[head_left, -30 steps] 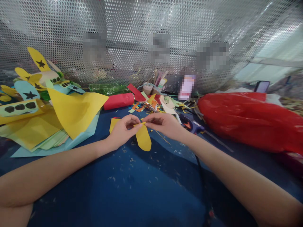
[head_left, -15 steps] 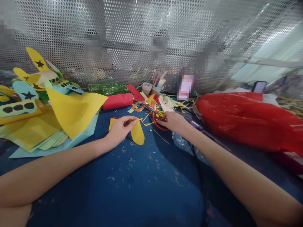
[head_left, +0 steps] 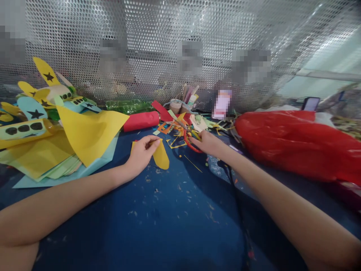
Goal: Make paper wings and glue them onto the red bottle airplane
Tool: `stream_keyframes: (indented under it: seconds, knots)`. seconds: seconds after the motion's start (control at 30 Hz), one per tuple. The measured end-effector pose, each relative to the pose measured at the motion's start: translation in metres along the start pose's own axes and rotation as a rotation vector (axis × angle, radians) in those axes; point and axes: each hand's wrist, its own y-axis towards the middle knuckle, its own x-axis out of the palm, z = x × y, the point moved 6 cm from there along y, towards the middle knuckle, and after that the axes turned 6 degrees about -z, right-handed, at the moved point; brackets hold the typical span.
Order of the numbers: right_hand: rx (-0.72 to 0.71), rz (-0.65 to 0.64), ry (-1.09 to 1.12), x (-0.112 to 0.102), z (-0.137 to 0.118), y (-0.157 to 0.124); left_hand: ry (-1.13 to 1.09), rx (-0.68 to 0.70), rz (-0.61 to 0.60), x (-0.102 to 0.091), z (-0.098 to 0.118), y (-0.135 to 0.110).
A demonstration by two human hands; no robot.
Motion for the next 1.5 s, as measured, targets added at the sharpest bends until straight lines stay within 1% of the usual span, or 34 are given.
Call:
stream_keyframes:
  seconds: [0.07,0.1,0.13,0.17,0.23,0.27,0.33,0.43,0.57,0.67,0.73,0.83,1.0,1.1,1.5]
  knots:
    - [0.077,-0.031,0.126,-0.004,0.000,-0.001,-0.003,0.009,0.031,-0.002,-0.001,0.001]
    - [0.088,-0.038,0.190,-0.007,-0.002,-0.002,-0.008,0.009,0.047,-0.003,-0.002,0.001]
    - [0.065,-0.032,0.255,-0.010,-0.005,-0.004,-0.017,0.006,0.060,-0.003,-0.003,0.002]
    - [0.011,-0.021,0.319,-0.013,-0.011,-0.007,-0.028,0.002,0.070,-0.003,-0.004,0.002]
    - [-0.154,-0.007,0.423,-0.019,-0.025,-0.014,-0.057,-0.004,0.083,-0.003,-0.006,0.003]
    - [-0.238,-0.016,0.440,-0.021,-0.033,-0.020,-0.072,-0.006,0.084,-0.003,-0.006,0.003]
    - [-0.359,-0.058,0.382,-0.020,-0.048,-0.032,-0.098,-0.009,0.078,-0.003,-0.008,0.003]
    - [-0.439,-0.072,0.169,-0.015,-0.067,-0.050,-0.133,-0.014,0.067,-0.003,-0.009,0.003]
    - [-0.366,-0.020,-0.089,-0.009,-0.081,-0.062,-0.207,-0.008,0.026,0.000,-0.006,0.003]
    - [-0.320,0.005,-0.187,-0.007,-0.086,-0.065,-0.258,-0.008,-0.012,0.003,-0.004,0.003]
    - [-0.310,-0.009,-0.223,-0.006,-0.087,-0.066,-0.278,-0.015,0.000,0.003,-0.005,0.003]
    - [-0.305,-0.022,-0.257,-0.004,-0.087,-0.067,-0.298,-0.023,0.019,0.002,-0.006,0.003]
    - [-0.302,0.000,-0.292,-0.003,-0.088,-0.067,-0.373,-0.038,-0.021,0.006,-0.006,0.003]
    - [-0.290,-0.011,-0.296,-0.002,-0.088,-0.067,-0.408,-0.044,-0.035,0.007,-0.006,0.003]
    - [-0.273,-0.054,-0.292,0.001,-0.088,-0.065,-0.437,-0.046,-0.083,0.011,-0.004,0.003]
